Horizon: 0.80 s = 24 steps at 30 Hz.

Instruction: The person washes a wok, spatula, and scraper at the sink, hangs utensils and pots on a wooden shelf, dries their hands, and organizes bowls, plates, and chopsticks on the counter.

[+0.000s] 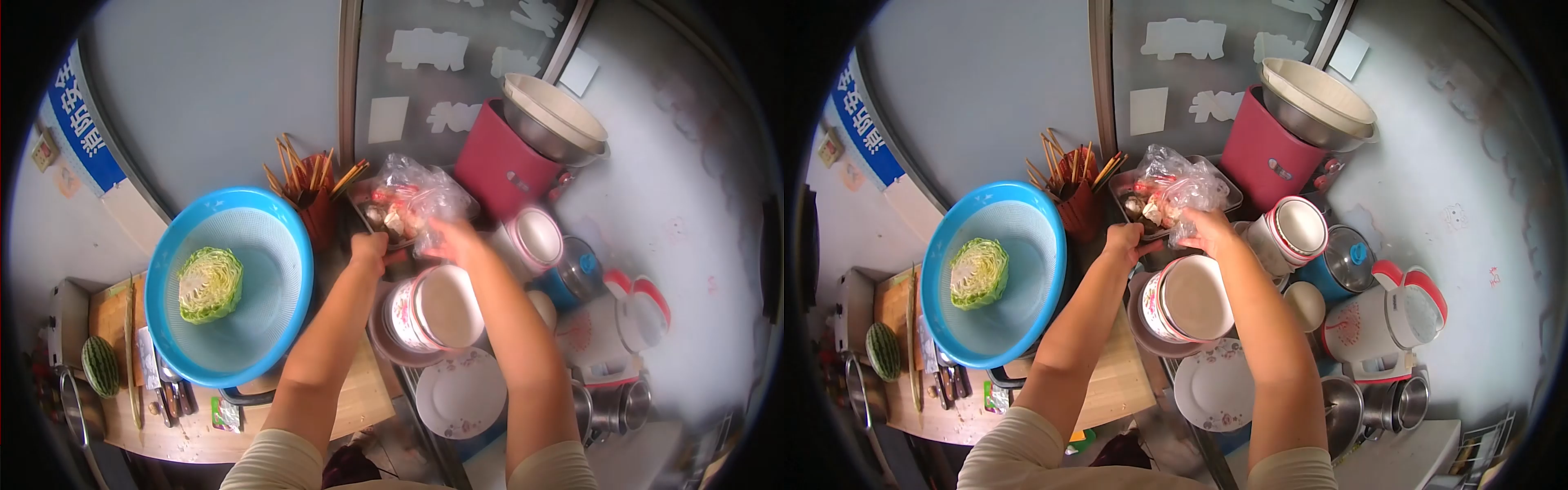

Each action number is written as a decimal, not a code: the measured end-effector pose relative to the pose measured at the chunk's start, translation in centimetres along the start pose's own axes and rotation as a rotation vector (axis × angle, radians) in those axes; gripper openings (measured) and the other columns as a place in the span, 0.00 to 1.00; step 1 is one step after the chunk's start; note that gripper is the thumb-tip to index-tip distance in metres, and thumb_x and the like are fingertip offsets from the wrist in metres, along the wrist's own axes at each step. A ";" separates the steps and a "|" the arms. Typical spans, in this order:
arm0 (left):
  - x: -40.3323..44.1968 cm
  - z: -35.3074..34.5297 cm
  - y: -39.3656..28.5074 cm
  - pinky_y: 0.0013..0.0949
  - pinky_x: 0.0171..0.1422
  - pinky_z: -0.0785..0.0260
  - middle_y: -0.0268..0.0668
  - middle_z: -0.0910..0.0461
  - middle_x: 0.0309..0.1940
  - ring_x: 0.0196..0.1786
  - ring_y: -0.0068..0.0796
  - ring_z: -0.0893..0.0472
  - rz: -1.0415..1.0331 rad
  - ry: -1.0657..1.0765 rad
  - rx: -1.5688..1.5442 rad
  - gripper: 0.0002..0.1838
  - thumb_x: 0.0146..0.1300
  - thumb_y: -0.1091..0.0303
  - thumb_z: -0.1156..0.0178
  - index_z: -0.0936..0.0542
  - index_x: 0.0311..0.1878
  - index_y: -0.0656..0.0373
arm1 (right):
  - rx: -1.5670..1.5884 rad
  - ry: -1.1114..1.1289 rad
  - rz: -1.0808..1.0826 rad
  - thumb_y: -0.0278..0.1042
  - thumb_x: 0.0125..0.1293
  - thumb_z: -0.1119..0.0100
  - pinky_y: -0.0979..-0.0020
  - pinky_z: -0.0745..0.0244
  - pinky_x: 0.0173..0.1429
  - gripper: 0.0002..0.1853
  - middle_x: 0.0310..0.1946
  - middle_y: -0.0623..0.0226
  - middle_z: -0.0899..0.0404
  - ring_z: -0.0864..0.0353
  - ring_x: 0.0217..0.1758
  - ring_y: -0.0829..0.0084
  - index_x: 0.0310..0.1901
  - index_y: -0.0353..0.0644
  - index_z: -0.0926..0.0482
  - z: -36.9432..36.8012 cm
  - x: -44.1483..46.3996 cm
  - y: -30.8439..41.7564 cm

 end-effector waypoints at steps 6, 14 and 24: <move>-4.0 -2.5 -2.4 0.38 0.25 0.20 0.51 0.23 0.35 0.31 0.44 0.19 -0.001 0.149 -0.071 0.11 0.59 0.78 0.54 0.28 0.41 0.77 | 0.109 -0.285 0.096 0.26 0.54 0.44 0.55 0.25 0.43 0.32 0.53 0.51 0.38 0.30 0.50 0.57 0.57 0.40 0.51 1.6 -0.1 1.4; -9.9 -4.6 -5.8 0.38 0.32 0.18 0.52 0.24 0.36 0.32 0.48 0.20 -0.091 0.282 -0.005 0.11 0.58 0.77 0.53 0.30 0.40 0.79 | 0.120 -0.357 0.250 0.26 0.55 0.48 0.61 0.26 0.38 0.29 0.52 0.51 0.39 0.29 0.44 0.61 0.55 0.41 0.53 1.6 -4.5 4.5; -23.0 -1.2 -6.9 0.38 0.40 0.19 0.50 0.29 0.45 0.43 0.42 0.21 -0.270 0.444 0.025 0.17 0.55 0.81 0.56 0.36 0.49 0.76 | 0.063 -0.232 0.519 0.27 0.59 0.49 0.63 0.32 0.52 0.37 0.59 0.52 0.41 0.33 0.57 0.63 0.64 0.38 0.60 -2.1 -16.3 4.1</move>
Point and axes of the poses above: each hand's wrist, its own x-axis towards the middle knuckle, its own z-axis out of the back of the hand, y = z × x, the point moved 7 cm from there along x, towards the middle knuckle
